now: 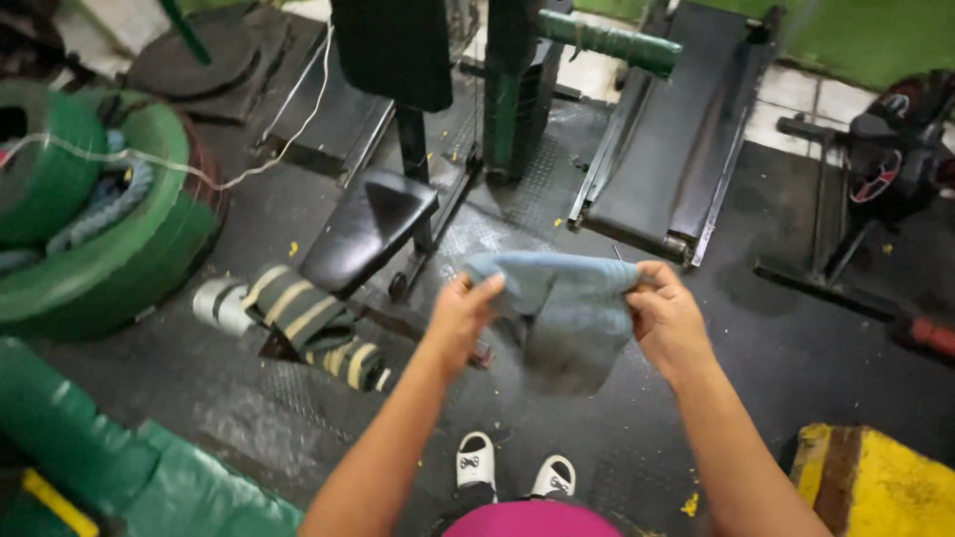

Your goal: Wiping down various pieces of gym equipment and rails with a cloth.

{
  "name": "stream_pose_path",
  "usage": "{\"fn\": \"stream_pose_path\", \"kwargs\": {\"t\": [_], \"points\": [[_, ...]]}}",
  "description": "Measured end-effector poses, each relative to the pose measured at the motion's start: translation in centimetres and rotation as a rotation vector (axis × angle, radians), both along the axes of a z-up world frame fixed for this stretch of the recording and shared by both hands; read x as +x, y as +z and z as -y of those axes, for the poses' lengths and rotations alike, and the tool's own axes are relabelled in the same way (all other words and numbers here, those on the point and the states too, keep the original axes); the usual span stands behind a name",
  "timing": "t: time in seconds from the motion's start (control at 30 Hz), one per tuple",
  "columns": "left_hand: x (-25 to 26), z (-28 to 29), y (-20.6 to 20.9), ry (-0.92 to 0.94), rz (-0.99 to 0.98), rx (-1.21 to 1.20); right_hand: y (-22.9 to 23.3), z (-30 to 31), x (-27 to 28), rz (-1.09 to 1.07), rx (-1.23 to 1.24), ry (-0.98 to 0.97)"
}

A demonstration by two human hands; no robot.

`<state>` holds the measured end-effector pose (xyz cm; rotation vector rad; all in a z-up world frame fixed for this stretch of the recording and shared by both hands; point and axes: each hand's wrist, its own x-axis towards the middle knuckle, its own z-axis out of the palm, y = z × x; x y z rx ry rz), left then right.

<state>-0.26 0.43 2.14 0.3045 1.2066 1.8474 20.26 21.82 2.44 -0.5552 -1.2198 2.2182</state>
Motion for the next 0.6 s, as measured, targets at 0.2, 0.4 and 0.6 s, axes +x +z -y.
{"fn": "stream_pose_path", "kwargs": {"t": [0.2, 0.4, 0.6], "points": [[0.1, 1.9, 3.8, 0.137, -0.491, -0.164, 5.2, -1.0, 1.5, -0.018, 0.108, -0.051], [2.3, 2.8, 11.1, 0.416, -0.564, -0.226, 8.2, 0.8, 4.0, 0.145, 0.126, 0.454], [1.7, 2.6, 9.6, 0.099, -0.759, -0.027, 5.1, 0.4, 5.5, -0.086, 0.19, 0.224]]}}
